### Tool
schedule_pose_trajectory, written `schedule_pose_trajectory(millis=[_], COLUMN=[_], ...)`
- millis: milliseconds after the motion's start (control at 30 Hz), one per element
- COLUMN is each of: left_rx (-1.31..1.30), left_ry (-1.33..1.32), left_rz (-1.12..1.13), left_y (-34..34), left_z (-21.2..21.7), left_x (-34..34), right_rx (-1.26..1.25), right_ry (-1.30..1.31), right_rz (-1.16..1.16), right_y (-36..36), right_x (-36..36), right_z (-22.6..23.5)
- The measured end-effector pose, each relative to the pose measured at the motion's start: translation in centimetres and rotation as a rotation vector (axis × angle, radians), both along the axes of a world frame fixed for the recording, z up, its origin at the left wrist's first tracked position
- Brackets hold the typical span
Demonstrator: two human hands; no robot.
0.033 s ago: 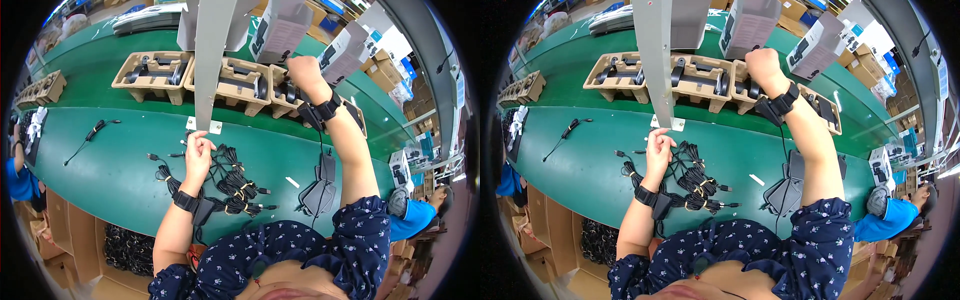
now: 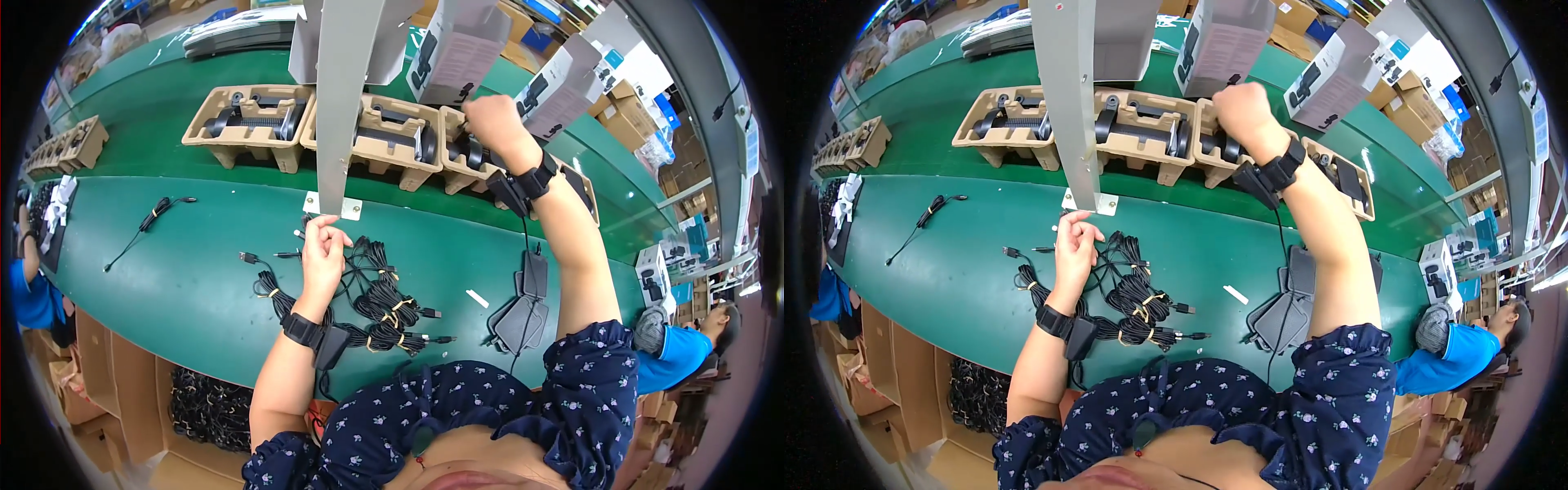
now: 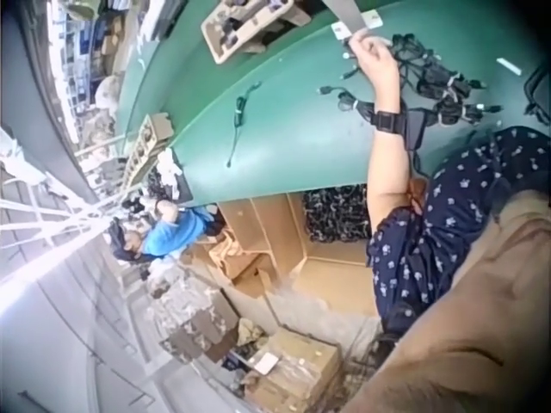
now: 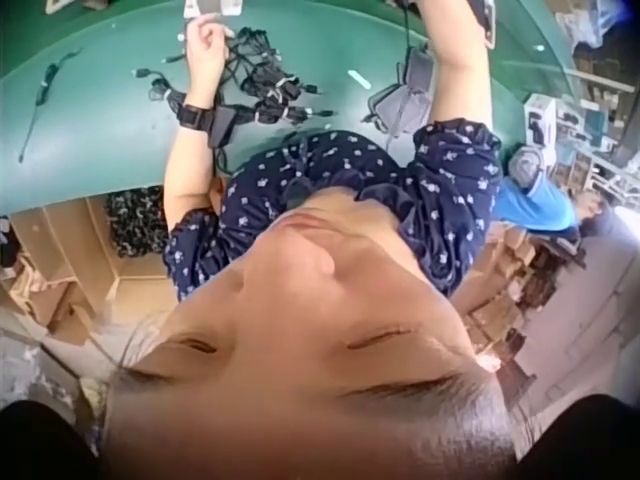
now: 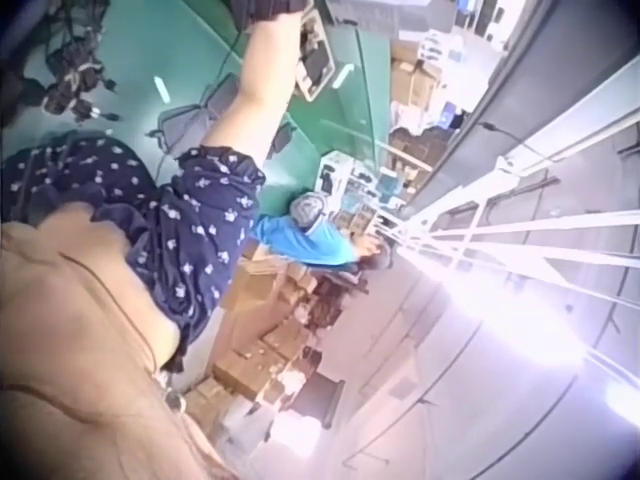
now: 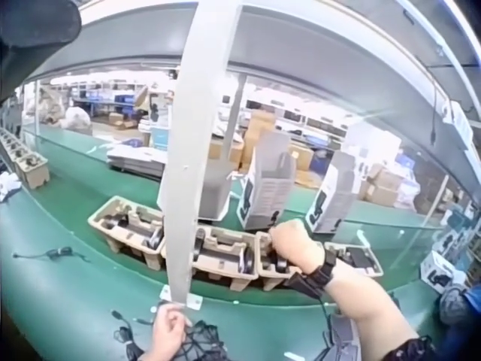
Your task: The person reaches into a box to retrieve mesh pads and places them on the table, then fits bundles of cables into the pads and places the assemblies into a tray.
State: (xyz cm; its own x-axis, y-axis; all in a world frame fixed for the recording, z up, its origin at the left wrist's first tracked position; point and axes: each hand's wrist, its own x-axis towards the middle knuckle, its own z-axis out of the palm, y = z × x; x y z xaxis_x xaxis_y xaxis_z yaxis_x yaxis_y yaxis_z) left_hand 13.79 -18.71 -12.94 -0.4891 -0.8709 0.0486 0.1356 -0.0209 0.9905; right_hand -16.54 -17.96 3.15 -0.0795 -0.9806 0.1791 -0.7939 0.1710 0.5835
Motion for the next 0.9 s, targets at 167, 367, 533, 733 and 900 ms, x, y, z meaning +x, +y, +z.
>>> schedule_pose_trajectory(millis=[167,367,533,733,900], left_rx=[0.012,-0.016,-0.018,-0.005,-0.011], left_ry=[0.012,0.002,-0.001,0.012,0.010], left_rz=[-0.003,-0.032,-0.033,-0.037,-0.031], left_y=[0.1,0.2,0.3,0.2,0.3], left_z=[0.1,0.2,0.3,0.2,0.5], left_x=[0.3,0.0,0.3,0.5,0.1], right_rx=[0.051,-0.073,-0.333,-0.599,-0.866], right_ry=[0.042,-0.104,-0.422,-0.902,-0.921], right_rz=[0.109,-0.070,-0.123,-0.133,-0.147], right_y=[0.7,-1.1,-0.4,0.3,0.3], right_x=[1.1,-2.0,-1.6,-2.4,-2.2], right_z=[-0.9,-4.9,-8.2,-8.6,-9.5])
